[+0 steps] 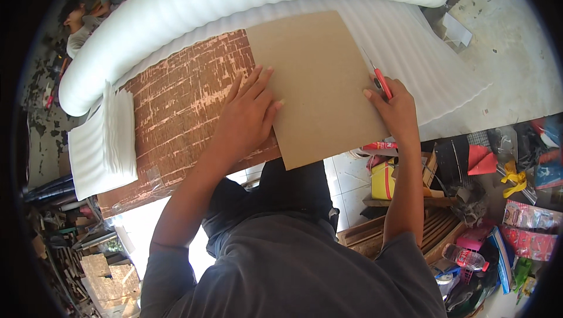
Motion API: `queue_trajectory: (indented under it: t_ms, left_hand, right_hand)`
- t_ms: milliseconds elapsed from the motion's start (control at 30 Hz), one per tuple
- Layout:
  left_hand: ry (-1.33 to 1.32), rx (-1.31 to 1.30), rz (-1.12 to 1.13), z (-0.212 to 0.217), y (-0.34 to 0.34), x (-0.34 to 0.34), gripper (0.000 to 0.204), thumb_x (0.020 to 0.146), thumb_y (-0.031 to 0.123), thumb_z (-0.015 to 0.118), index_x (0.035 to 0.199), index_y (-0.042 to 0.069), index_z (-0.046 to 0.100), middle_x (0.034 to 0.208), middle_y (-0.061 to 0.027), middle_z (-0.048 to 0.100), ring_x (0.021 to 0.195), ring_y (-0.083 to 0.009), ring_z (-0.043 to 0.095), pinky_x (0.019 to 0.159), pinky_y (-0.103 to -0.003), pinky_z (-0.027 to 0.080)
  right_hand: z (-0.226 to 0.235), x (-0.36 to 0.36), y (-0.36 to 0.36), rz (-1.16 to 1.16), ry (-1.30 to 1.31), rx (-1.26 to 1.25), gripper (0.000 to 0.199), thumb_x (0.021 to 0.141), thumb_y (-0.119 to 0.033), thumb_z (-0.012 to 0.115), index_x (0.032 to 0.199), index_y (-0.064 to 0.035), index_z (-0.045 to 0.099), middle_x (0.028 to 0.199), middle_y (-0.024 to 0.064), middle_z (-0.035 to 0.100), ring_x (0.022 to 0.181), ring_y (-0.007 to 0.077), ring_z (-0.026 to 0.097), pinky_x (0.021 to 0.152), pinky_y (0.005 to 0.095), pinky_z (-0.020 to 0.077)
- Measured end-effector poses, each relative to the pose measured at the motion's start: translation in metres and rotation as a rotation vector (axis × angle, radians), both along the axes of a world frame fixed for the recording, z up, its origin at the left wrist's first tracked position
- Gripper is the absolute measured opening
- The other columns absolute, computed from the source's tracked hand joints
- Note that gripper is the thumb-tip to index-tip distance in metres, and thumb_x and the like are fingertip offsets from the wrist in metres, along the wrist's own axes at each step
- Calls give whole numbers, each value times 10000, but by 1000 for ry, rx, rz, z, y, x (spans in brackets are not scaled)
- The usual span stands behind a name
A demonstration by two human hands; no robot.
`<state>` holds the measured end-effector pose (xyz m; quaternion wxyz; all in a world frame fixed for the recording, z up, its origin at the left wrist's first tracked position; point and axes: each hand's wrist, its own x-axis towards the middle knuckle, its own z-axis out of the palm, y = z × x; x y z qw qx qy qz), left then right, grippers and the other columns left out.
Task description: The person cuts foam sheets from a roll using a cardboard template and a utility knife, then gathers and aligns the cut sheets by hand.
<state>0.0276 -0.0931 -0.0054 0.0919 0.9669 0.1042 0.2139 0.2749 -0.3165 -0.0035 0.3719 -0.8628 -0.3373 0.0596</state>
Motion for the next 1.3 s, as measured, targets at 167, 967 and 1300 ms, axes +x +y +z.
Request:
queue_trajectory:
  t_ms: [167, 967, 1300]
  left_hand:
    - [-42, -84, -70, -7, 21, 64, 291, 1045, 218, 589, 1190, -31, 629, 1528, -279, 505, 1479, -436, 425, 1257, -536, 308]
    - [-130, -70, -35, -41, 18, 158, 557, 1072, 420, 488, 1482, 46, 533, 1579, -174, 490, 1507, -372, 399, 1267, -529, 276]
    - [-181, -85, -12, -39, 16, 157, 504, 1042, 376, 528, 1415, 40, 565, 1538, -170, 516, 1473, -375, 432, 1248, -539, 303]
  right_hand:
    - [1, -5, 3, 4, 18, 35, 466, 900, -276, 813, 1296, -44, 730, 982, 126, 681, 850, 227, 683, 789, 347, 526]
    - [63, 38, 23, 123, 77, 37, 421, 1034, -331, 693, 1319, -25, 647, 922, -5, 628, 709, 71, 514, 666, 253, 444]
    - [118, 69, 156, 824, -417, -43, 258, 1057, -158, 572, 1298, -73, 603, 935, 81, 650, 865, 233, 636, 795, 381, 509]
